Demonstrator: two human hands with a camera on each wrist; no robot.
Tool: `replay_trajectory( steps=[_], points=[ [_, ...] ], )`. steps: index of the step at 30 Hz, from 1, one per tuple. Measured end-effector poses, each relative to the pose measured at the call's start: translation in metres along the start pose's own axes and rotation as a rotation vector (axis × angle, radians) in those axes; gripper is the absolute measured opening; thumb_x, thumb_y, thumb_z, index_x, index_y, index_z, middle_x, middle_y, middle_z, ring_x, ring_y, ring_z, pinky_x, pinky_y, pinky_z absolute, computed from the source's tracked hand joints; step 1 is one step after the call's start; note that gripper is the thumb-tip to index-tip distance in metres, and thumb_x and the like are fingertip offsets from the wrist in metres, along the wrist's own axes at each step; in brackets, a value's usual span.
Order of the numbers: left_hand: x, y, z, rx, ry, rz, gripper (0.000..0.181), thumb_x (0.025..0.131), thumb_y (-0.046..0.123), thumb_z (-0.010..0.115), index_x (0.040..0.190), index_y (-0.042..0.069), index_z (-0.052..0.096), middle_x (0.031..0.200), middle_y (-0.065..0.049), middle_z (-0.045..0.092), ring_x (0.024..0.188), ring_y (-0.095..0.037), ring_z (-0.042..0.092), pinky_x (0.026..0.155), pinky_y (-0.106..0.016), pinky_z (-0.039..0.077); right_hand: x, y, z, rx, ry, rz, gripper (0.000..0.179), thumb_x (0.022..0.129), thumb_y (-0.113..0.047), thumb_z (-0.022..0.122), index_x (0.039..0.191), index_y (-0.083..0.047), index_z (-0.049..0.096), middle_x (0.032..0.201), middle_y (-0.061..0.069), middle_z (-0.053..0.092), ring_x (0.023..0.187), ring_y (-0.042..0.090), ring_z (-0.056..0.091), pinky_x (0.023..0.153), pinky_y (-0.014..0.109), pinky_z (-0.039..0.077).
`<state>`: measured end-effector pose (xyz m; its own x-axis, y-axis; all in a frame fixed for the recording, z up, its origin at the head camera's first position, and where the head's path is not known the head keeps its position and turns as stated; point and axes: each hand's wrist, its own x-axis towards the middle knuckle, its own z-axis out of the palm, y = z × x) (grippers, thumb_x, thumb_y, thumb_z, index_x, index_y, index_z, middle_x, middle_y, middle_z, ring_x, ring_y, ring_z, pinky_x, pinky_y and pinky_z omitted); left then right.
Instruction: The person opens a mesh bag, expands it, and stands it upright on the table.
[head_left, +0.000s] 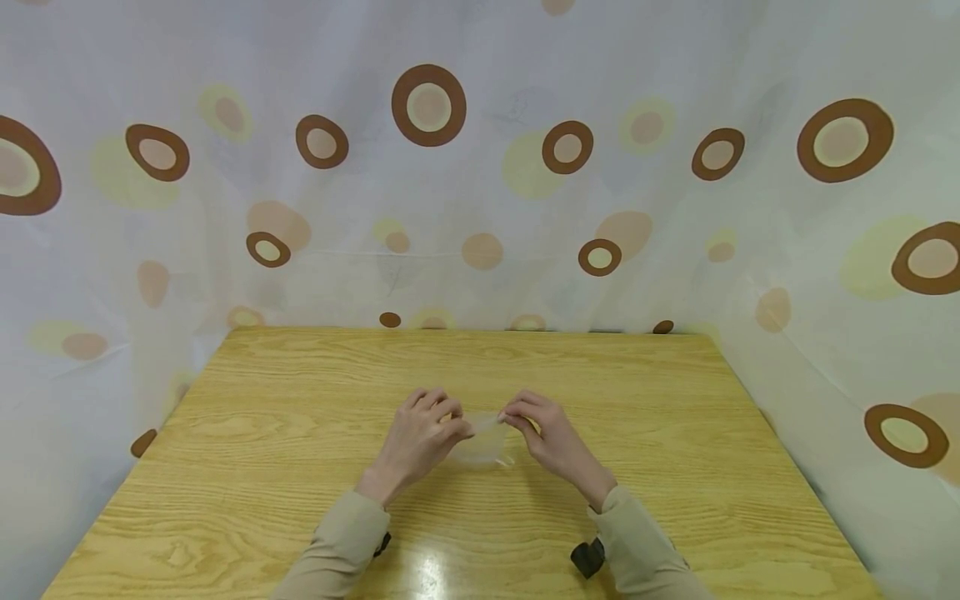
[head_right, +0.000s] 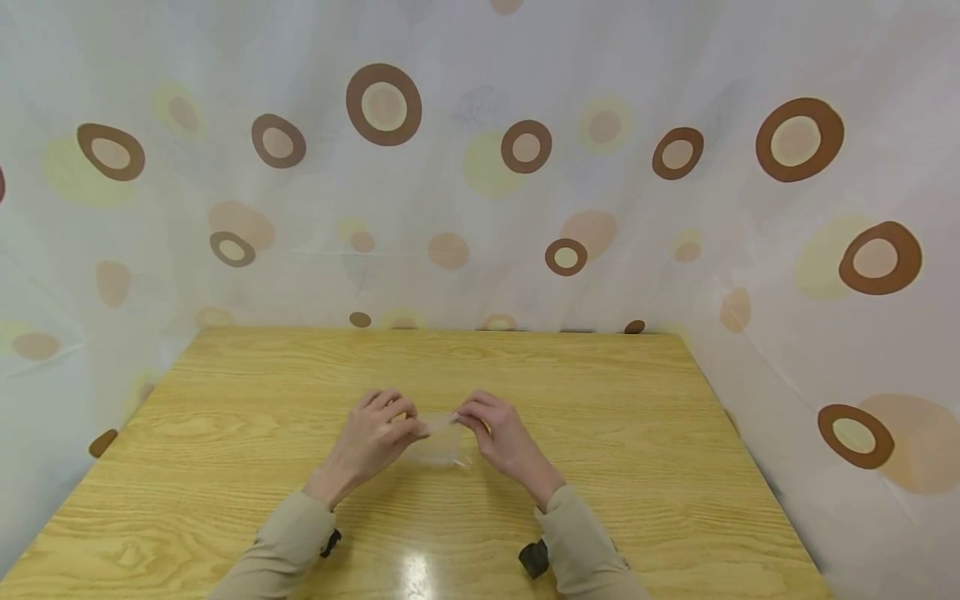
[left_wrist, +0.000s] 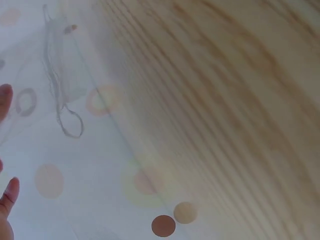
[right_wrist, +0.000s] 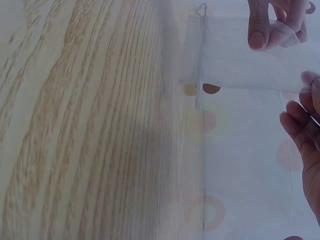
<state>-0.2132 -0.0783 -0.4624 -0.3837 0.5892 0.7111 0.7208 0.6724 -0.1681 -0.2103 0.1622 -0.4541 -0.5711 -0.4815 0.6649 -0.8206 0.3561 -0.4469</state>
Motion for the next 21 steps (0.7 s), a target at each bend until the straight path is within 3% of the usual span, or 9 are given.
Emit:
replay_trajectory(
  steps=[6,10,16,21],
  points=[
    [-0.0034,-0.0011,0.0009,-0.050,-0.025,-0.049,0.011,0.080,0.030,0.084,0.079,0.025,0.074,0.100,0.007,0.067,0.101,-0.017,0.064,0.082,-0.034,0.056,-0.0015,0.0015,0.0019,-0.009,0.037,0.022,0.012,0.092,0.006,0.065,0.097,-0.004,0.070,0.093,0.008,0.069,0.083,0.018,0.065,0.073,0.027,0.056],
    [-0.0033,-0.0005,0.0003,-0.098,-0.065,-0.065,0.009,0.082,0.026,0.083,0.081,0.022,0.074,0.103,0.007,0.070,0.101,-0.015,0.065,0.084,-0.032,0.057,-0.0021,0.0009,0.0039,0.011,0.042,0.040,0.020,0.088,0.007,0.071,0.105,-0.003,0.069,0.095,0.008,0.071,0.086,0.019,0.066,0.075,0.035,0.058],
    [-0.0017,0.0013,0.0004,-0.107,-0.068,-0.051,0.010,0.079,0.024,0.085,0.082,0.020,0.076,0.090,0.008,0.074,0.091,-0.012,0.068,0.083,-0.031,0.057,0.0004,-0.0027,0.0047,0.082,0.031,0.056,0.043,0.085,0.006,0.074,0.125,-0.002,0.060,0.098,0.011,0.068,0.088,0.023,0.067,0.078,0.038,0.061],
    [-0.0004,0.0024,0.0000,-0.090,-0.052,-0.015,0.012,0.076,0.026,0.087,0.081,0.022,0.077,0.084,0.009,0.073,0.088,-0.012,0.068,0.083,-0.032,0.057,0.0036,-0.0068,0.0037,0.116,0.033,0.046,0.044,0.084,0.009,0.074,0.124,-0.001,0.059,0.093,0.012,0.066,0.082,0.023,0.067,0.077,0.035,0.060]
  ],
)
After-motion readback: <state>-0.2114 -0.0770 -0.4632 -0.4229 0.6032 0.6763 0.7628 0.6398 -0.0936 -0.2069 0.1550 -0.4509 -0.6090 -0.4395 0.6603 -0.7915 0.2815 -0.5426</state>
